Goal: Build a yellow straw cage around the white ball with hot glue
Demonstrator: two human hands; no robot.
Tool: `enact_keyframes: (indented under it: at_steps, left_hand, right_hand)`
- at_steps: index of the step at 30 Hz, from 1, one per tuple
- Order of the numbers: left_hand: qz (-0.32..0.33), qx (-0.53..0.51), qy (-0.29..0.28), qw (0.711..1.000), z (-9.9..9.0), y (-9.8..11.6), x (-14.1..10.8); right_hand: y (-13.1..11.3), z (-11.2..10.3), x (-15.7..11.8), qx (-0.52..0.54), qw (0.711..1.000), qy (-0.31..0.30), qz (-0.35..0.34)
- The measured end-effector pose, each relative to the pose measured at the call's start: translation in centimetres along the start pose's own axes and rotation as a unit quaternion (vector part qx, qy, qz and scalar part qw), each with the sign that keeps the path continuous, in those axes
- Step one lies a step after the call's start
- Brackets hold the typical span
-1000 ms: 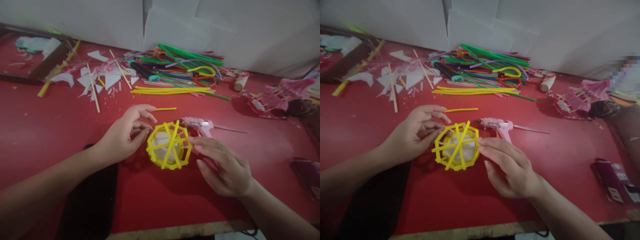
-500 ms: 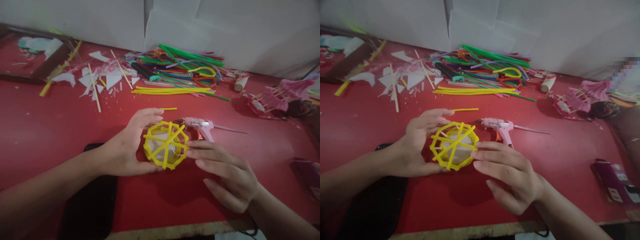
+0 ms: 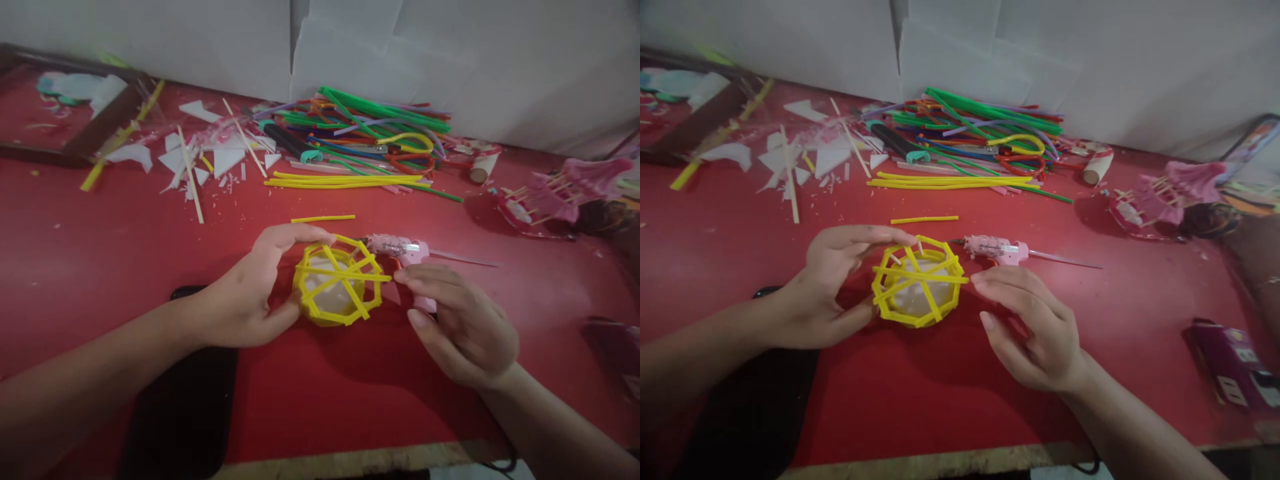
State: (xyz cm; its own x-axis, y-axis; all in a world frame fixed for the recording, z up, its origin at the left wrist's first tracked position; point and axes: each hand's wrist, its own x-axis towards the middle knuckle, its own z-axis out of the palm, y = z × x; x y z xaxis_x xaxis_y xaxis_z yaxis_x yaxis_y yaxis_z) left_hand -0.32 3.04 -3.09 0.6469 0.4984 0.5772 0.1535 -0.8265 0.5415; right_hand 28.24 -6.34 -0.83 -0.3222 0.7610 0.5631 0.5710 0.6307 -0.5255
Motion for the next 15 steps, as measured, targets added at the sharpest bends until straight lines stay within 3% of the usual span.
enact_keyframes:
  at_steps: [6, 15]
  left_hand:
    - [0.035, -0.009, -0.019, 0.999, -0.8, 1.1, 1.0]
    - [0.103, 0.103, -0.066, 0.987, -0.3, 1.7, 0.9]
  right_hand:
    - [-0.1, 0.4, 0.3, 0.037, 0.999, -0.029, -0.021]
    - [-0.6, 0.0, 0.5, 0.082, 0.993, -0.067, -0.053]
